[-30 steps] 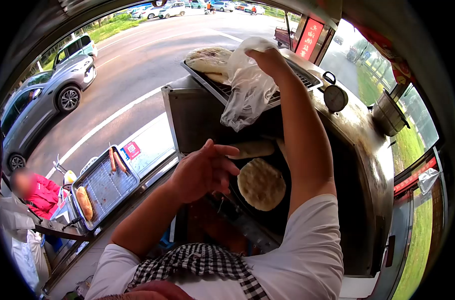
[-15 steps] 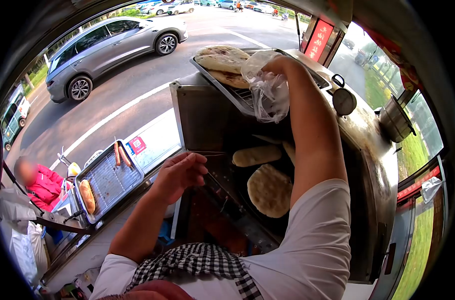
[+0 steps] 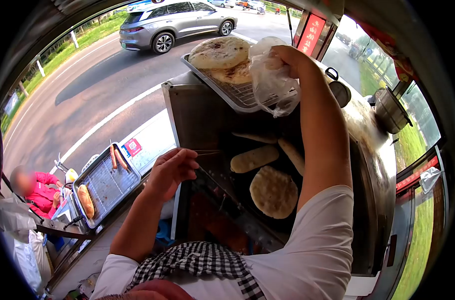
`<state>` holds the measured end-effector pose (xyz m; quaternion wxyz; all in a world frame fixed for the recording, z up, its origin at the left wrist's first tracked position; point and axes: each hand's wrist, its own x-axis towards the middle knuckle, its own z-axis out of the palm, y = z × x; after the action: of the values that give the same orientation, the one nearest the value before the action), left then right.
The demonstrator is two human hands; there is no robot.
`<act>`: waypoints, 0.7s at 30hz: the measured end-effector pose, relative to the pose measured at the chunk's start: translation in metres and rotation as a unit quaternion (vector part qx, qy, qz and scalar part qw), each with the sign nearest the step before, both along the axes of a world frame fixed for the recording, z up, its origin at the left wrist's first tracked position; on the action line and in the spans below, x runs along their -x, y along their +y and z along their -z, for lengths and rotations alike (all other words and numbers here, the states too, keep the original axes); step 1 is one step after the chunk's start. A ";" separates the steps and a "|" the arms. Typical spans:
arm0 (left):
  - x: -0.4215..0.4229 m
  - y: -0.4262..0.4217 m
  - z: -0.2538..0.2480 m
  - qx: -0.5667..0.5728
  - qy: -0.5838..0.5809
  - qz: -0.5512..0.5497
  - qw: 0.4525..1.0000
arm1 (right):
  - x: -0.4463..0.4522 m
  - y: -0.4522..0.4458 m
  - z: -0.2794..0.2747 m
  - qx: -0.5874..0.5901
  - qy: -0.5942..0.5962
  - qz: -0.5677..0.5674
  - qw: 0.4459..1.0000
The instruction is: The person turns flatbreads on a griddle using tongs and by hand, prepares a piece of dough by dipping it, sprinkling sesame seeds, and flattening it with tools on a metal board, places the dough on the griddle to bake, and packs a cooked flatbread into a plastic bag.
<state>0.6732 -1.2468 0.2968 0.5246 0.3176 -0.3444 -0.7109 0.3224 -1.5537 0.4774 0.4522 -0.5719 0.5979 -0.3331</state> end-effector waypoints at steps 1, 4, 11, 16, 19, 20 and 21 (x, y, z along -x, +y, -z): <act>-0.001 0.001 -0.001 -0.002 -0.001 0.003 1.000 | -0.002 0.021 -0.012 0.029 -0.005 0.018 0.999; -0.002 0.004 -0.004 -0.002 -0.005 0.008 1.000 | 0.019 0.056 -0.021 0.114 -0.010 -0.005 0.993; 0.011 0.010 -0.015 0.018 -0.012 0.052 0.998 | 0.041 0.129 -0.027 0.207 -0.268 0.089 0.937; 0.040 0.032 -0.042 -0.020 0.103 0.174 0.979 | -0.025 0.215 0.007 0.339 -0.466 0.149 0.804; 0.042 0.052 -0.068 -0.101 0.182 0.236 0.949 | -0.073 0.262 0.034 0.376 -0.499 0.145 0.767; 0.043 0.056 -0.062 -0.077 0.187 0.221 0.954 | -0.087 0.275 0.042 0.379 -0.506 0.133 0.763; 0.040 0.060 -0.057 -0.035 0.165 0.164 0.972 | -0.099 0.288 0.050 0.380 -0.513 0.120 0.760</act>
<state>0.6332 -1.1871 0.3535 0.4389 0.1529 -0.2753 -0.8416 0.4218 -1.2653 0.4270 0.3935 -0.3640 0.1644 -0.8280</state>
